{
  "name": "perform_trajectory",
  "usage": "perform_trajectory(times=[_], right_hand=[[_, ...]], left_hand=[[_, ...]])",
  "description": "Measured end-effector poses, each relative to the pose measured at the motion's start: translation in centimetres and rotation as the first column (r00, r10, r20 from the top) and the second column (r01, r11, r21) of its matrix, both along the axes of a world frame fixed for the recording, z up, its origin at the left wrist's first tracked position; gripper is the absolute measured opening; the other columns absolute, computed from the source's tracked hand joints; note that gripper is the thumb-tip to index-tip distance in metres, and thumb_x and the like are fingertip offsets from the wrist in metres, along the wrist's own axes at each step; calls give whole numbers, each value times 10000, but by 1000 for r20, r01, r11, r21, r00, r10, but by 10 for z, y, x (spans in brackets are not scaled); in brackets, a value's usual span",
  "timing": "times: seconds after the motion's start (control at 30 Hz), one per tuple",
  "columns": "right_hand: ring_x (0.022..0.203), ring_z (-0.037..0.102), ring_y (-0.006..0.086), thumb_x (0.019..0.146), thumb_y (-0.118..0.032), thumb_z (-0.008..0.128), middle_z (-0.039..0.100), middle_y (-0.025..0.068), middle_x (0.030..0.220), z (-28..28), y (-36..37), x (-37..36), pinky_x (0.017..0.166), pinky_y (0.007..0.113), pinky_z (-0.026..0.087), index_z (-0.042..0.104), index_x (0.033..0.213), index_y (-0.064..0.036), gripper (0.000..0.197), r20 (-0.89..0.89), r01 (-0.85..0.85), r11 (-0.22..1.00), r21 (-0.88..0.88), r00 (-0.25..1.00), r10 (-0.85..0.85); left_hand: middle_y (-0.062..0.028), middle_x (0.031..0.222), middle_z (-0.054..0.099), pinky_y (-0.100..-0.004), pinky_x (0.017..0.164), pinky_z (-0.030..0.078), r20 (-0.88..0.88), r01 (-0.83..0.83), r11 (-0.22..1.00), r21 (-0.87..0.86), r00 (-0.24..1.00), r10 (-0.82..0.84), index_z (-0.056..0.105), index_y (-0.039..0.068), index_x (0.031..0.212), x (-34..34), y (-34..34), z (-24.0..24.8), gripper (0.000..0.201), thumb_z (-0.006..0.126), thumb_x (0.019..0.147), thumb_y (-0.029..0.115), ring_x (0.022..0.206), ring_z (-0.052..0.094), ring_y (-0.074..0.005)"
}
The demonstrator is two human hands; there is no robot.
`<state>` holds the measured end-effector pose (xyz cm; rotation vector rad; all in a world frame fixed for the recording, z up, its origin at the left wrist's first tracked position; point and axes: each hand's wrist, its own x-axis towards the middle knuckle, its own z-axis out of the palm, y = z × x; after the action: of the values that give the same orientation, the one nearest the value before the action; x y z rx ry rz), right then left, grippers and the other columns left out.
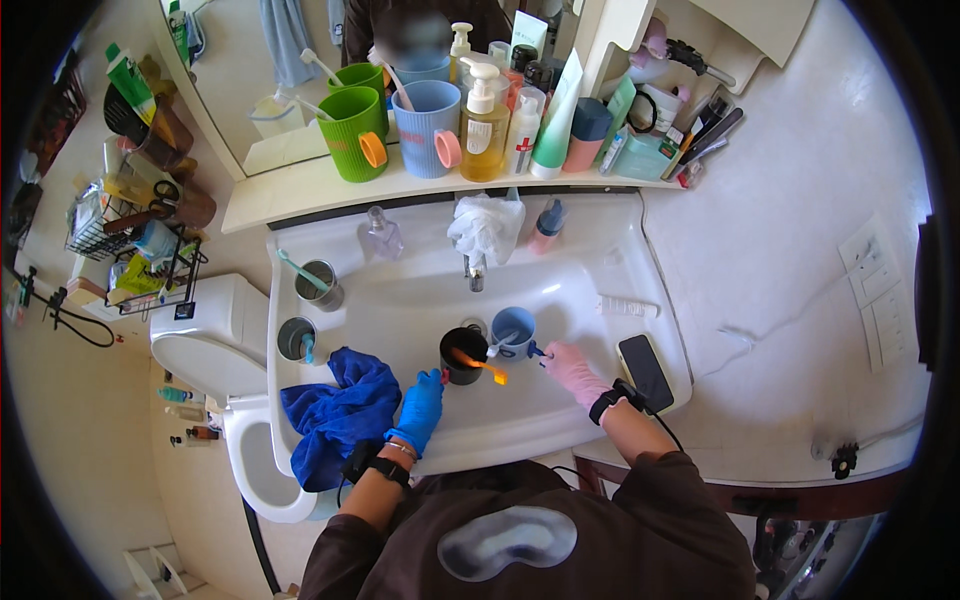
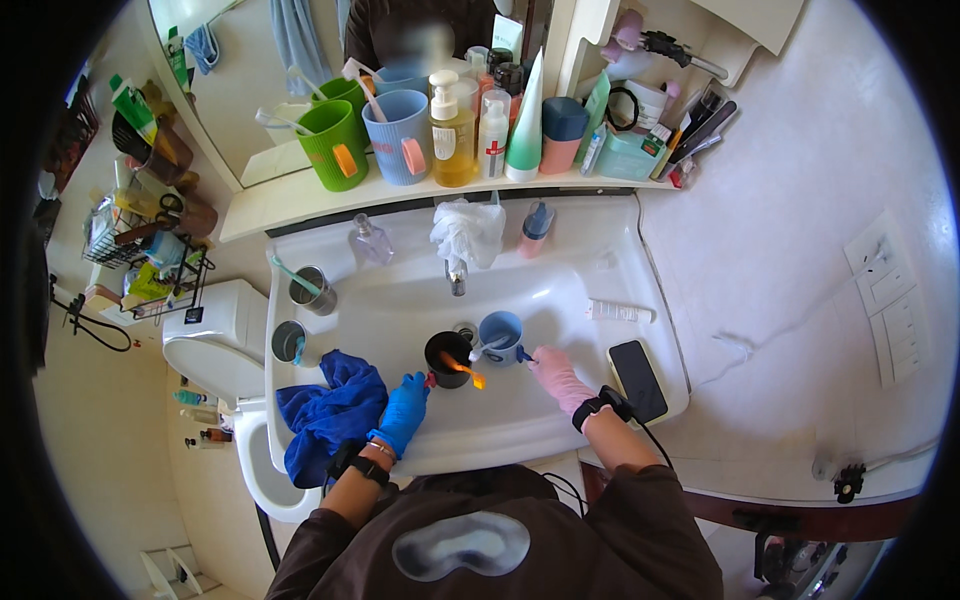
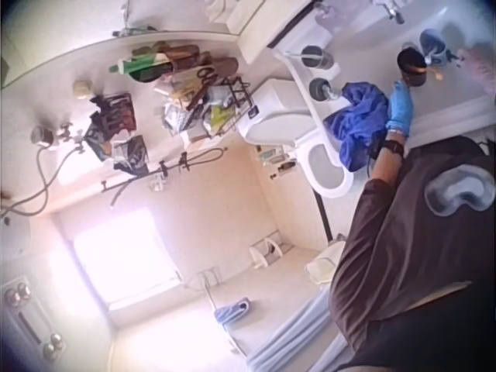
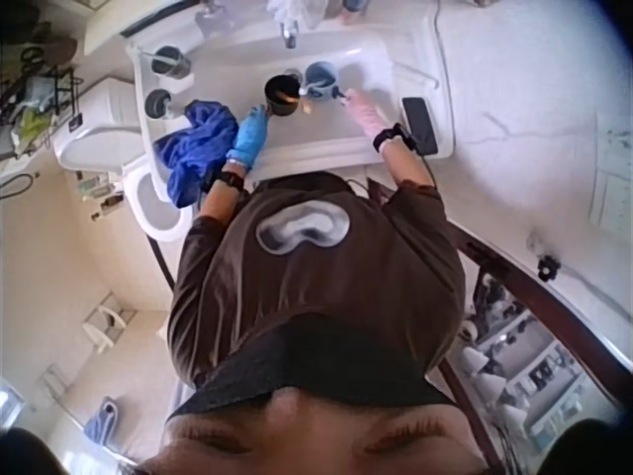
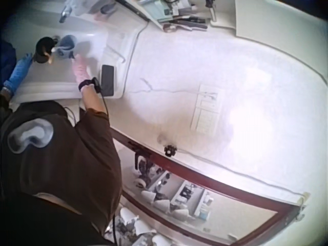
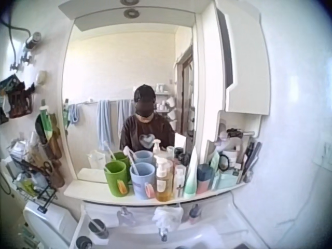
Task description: Cleaning a bathroom sink and mirror using a cloth and organizing various toiletries.
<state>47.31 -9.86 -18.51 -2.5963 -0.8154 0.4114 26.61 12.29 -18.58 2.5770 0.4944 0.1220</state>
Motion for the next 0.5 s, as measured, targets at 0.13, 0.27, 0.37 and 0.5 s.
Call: perform_trajectory(times=[0.13, 0.27, 0.37, 0.5], right_hand=[[654, 597, 292, 752, -185, 642, 609, 146, 695, -4, 1, 2, 621, 367, 469, 600, 778, -38, 155, -163, 121, 992, 33, 980, -114], [653, 599, 289, 754, -189, 640, 609, 146, 693, -11, -2, 4, 621, 366, 470, 597, 780, -37, 160, -92, 80, 997, 5, 993, -79], [654, 597, 295, 756, -191, 636, 607, 153, 696, -12, -3, 2, 621, 368, 469, 596, 785, -37, 162, -52, 68, 997, 32, 996, -66], [776, 588, 356, 754, -168, 619, 609, 191, 799, -5, -2, 1, 693, 410, 469, 601, 835, -24, 166, -145, 104, 994, -19, 984, -106]], left_hand=[[-206, 874, 515, -462, 529, 472, -52, -15, 1000, -2, 999, 15, 450, 66, 978, 5, 2, -15, 197, 539, 812, 122, 649, 566, -395], [-203, 879, 516, -463, 531, 477, -73, -2, 1000, -22, 997, 0, 460, 69, 970, 10, 1, -25, 189, 541, 806, 117, 654, 572, -392], [-200, 877, 517, -459, 533, 481, -59, 43, 999, 30, 997, -41, 463, 69, 968, 10, 2, -30, 182, 539, 808, 113, 655, 575, -393], [-199, 878, 517, -448, 533, 487, -39, 112, 989, 91, 993, -109, 463, 70, 972, 10, 3, -35, 185, 541, 810, 113, 657, 581, -389]])
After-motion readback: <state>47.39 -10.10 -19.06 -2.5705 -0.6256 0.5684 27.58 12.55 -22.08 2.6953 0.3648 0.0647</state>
